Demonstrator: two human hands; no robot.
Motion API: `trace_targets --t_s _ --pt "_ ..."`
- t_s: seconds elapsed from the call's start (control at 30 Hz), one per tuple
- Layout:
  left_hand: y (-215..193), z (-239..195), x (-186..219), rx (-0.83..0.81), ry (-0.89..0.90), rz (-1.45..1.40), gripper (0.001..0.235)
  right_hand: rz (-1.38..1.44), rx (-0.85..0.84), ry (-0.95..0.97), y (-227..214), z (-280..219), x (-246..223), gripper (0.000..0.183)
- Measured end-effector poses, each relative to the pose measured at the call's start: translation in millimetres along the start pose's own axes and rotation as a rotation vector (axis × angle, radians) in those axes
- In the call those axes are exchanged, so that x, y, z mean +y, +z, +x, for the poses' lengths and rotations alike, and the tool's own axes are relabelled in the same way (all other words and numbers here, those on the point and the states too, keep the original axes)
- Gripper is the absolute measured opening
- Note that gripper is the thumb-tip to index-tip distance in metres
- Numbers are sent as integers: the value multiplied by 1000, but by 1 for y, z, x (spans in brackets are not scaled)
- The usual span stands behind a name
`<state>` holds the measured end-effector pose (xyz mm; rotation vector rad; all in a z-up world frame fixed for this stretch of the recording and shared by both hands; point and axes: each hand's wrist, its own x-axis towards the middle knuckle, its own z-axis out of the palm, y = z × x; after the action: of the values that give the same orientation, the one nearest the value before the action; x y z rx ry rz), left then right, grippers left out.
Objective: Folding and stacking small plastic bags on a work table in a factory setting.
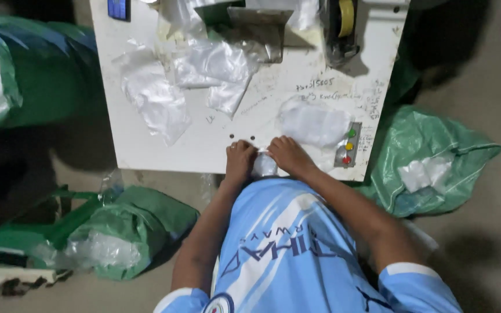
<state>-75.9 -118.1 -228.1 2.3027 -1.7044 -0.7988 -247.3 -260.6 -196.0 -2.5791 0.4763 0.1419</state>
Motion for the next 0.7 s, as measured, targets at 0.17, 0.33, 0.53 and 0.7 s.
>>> trace_targets --t_s 0.17,0.33,0.53,0.7 --pt "-29 19 19 -95 -251 -55 32 75 -34 83 -13 8 -5 25" --pt "-23 22 11 -152 -527 -1126 19 778 -9 439 -22 7 39 42" --pt "-82 14 40 344 -483 -1331 25 1030 970 524 -125 23 157 17" --pt "-125 18 83 438 -78 -715 7 690 645 708 -183 58 200 43"
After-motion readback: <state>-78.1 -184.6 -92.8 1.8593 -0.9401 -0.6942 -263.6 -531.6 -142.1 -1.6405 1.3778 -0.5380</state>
